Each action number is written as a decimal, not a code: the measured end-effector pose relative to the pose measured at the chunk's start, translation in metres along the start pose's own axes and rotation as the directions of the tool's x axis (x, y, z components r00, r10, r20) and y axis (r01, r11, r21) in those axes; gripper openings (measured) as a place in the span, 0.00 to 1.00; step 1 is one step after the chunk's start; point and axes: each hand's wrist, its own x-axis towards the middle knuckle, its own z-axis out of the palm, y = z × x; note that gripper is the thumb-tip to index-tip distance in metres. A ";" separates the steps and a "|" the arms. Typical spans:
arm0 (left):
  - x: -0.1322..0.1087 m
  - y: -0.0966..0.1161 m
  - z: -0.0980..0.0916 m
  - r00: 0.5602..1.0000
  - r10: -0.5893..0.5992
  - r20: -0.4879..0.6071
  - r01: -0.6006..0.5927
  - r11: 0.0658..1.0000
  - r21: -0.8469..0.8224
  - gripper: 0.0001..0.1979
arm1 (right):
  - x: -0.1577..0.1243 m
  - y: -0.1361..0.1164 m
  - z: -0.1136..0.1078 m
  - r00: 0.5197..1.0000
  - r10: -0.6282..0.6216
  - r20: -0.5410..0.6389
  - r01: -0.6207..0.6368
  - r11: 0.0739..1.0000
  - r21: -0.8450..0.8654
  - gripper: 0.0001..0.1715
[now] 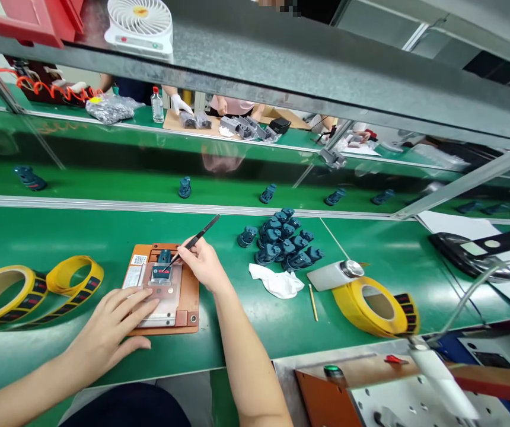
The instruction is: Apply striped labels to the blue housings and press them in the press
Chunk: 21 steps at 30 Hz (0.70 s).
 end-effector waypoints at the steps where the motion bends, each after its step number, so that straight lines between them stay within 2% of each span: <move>1: -0.001 0.001 0.002 1.000 -0.007 -0.007 0.007 1.000 0.008 0.25 | 0.000 0.000 0.000 1.000 -0.001 0.000 0.001 1.000 -0.009 0.22; 21: -0.001 -0.002 0.004 1.000 0.014 -0.011 -0.013 0.998 0.061 0.22 | -0.001 0.002 0.000 1.000 -0.012 0.016 0.013 1.000 -0.010 0.21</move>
